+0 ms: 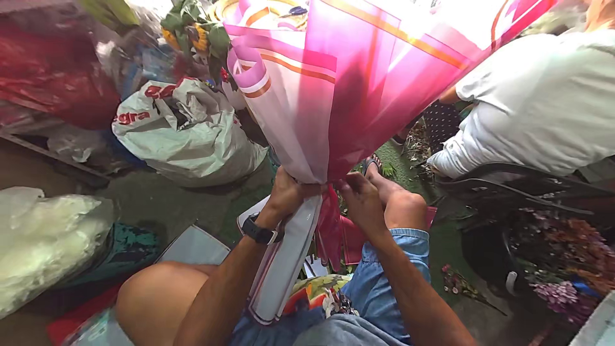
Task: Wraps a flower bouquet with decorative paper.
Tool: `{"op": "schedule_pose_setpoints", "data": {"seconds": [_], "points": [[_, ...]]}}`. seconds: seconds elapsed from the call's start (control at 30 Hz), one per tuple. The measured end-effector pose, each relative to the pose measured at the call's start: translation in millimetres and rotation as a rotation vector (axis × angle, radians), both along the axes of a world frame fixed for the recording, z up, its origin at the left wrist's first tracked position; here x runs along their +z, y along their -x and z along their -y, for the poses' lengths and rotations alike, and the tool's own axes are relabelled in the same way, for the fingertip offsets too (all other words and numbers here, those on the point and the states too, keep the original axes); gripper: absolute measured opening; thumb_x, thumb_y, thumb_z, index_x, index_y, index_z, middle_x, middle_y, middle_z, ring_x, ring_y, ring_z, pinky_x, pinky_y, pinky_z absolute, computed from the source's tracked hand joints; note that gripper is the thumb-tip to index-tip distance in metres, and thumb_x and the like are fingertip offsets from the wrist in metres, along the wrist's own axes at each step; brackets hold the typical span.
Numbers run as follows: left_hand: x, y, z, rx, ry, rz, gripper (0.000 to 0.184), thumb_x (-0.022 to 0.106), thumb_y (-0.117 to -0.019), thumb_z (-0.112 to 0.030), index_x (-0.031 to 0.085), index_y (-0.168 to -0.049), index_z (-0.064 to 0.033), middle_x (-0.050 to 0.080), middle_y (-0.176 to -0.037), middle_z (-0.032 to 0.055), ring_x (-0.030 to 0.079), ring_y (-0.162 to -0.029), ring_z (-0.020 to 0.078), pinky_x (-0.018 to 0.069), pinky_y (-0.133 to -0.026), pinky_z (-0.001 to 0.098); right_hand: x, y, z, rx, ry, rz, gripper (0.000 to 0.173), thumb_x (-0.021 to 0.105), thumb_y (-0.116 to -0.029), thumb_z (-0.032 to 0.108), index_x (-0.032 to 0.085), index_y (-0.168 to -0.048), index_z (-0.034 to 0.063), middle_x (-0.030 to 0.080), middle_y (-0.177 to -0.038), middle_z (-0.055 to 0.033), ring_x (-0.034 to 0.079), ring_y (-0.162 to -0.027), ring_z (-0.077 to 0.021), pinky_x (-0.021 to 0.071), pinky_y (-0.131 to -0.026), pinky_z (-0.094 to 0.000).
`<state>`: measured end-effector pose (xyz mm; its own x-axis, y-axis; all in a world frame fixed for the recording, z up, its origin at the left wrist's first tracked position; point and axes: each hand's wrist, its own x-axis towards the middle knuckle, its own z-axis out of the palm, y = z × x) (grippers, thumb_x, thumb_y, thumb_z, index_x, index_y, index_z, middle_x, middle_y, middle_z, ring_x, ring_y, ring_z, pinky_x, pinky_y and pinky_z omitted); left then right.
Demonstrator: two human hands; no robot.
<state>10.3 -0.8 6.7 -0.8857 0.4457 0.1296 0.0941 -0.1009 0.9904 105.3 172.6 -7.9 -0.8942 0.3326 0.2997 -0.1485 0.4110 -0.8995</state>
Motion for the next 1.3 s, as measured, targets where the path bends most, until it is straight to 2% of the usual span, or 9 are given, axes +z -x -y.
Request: {"op": "schedule_pose_setpoints", "data": {"seconds": [0.07, 0.2, 0.37, 0.53, 0.7, 0.87, 1.03, 1.2, 1.3], "points": [[1, -2, 2, -0.026, 0.003, 0.013, 0.053, 0.088, -0.0624, -0.001, 0.066, -0.11, -0.0081, 0.074, -0.095, 0.0041, 0.073, -0.086, 0.0148, 0.0634, -0.075, 0.0364, -4, 10, -2, 0.13, 0.44, 0.111, 0.01, 0.061, -0.1012, 0.012, 0.07, -0.1, 0.0067, 0.067, -0.082, -0.0004, 0.063, -0.073, -0.007, 0.055, -0.069, -0.026], [3, -1, 7, -0.047, 0.04, -0.03, 0.05, 0.089, -0.0621, -0.006, 0.067, -0.107, -0.0077, 0.075, -0.093, 0.0041, 0.073, -0.086, 0.0154, 0.064, -0.077, 0.0367, -2, 3, -17, 0.337, 0.264, 0.095, 0.012, 0.066, -0.099, 0.017, 0.073, -0.098, 0.0074, 0.07, -0.084, 0.002, 0.064, -0.077, -0.0047, 0.0555, -0.074, -0.0251], [-2, 2, 8, -0.076, 0.079, -0.028, 0.051, 0.087, -0.0633, -0.005, 0.066, -0.11, -0.0091, 0.074, -0.095, 0.0019, 0.072, -0.088, 0.0123, 0.0631, -0.077, 0.0342, -16, 12, 6, 0.151, 0.787, 0.02, 0.012, 0.059, -0.1003, 0.009, 0.07, -0.096, 0.0078, 0.068, -0.08, 0.0006, 0.063, -0.073, -0.0053, 0.0551, -0.07, -0.024], [-5, 5, 16, -0.045, 0.031, 0.004, 0.05, 0.086, -0.0617, -0.005, 0.068, -0.108, -0.0089, 0.075, -0.095, 0.0034, 0.073, -0.087, 0.0139, 0.0633, -0.076, 0.0362, -7, 8, 2, 0.252, 0.251, 0.108, 0.011, 0.065, -0.0992, 0.015, 0.073, -0.099, 0.0078, 0.071, -0.085, 0.0015, 0.066, -0.078, -0.0053, 0.0571, -0.076, -0.0273], [-12, 8, 14, -0.049, 0.07, -0.041, 0.049, 0.087, -0.0639, -0.007, 0.067, -0.109, -0.0095, 0.074, -0.096, 0.0021, 0.072, -0.088, 0.0122, 0.063, -0.076, 0.0349, -18, 18, 5, 0.202, 0.699, 0.021, 0.015, 0.058, -0.1019, 0.014, 0.069, -0.093, 0.0093, 0.065, -0.078, 0.002, 0.059, -0.07, -0.0042, 0.0524, -0.067, -0.0226], [-9, 9, 19, -0.034, 0.052, -0.03, 0.052, 0.088, -0.0631, -0.006, 0.067, -0.111, -0.0103, 0.074, -0.097, 0.0018, 0.072, -0.087, 0.0119, 0.0625, -0.075, 0.0339, -14, 17, 7, 0.236, 0.139, 0.082, 0.013, 0.064, -0.0998, 0.017, 0.073, -0.103, 0.0081, 0.071, -0.085, 0.0023, 0.067, -0.078, -0.0042, 0.0585, -0.076, -0.0286], [-16, 11, 17, -0.044, 0.046, -0.044, 0.051, 0.086, -0.0654, -0.005, 0.067, -0.112, -0.0097, 0.074, -0.099, 0.0026, 0.072, -0.09, 0.0129, 0.0628, -0.077, 0.0359, -16, 24, 4, 0.241, 0.644, 0.059, 0.019, 0.053, -0.1038, 0.016, 0.07, -0.097, 0.0123, 0.066, -0.08, 0.0039, 0.06, -0.072, -0.0037, 0.0531, -0.068, -0.0232], [-12, 10, 22, -0.028, 0.023, -0.013, 0.05, 0.085, -0.0648, -0.002, 0.067, -0.111, -0.01, 0.074, -0.098, 0.0039, 0.072, -0.087, 0.014, 0.0626, -0.073, 0.0353, -4, 21, 5, 0.28, 0.151, 0.154, 0.014, 0.059, -0.1027, 0.015, 0.071, -0.1, 0.0085, 0.068, -0.083, 0.0023, 0.064, -0.076, -0.0041, 0.0562, -0.073, -0.0268], [-13, 9, 20, -0.041, -0.004, -0.03, 0.048, 0.086, -0.0662, -0.005, 0.068, -0.11, -0.01, 0.075, -0.097, 0.0035, 0.072, -0.086, 0.0136, 0.063, -0.073, 0.0349, -8, 23, -8, 0.373, 0.416, 0.086, 0.017, 0.056, -0.1025, 0.018, 0.071, -0.096, 0.0118, 0.063, -0.077, 0.0045, 0.057, -0.067, -0.0026, 0.0505, -0.063, -0.0213]]}}
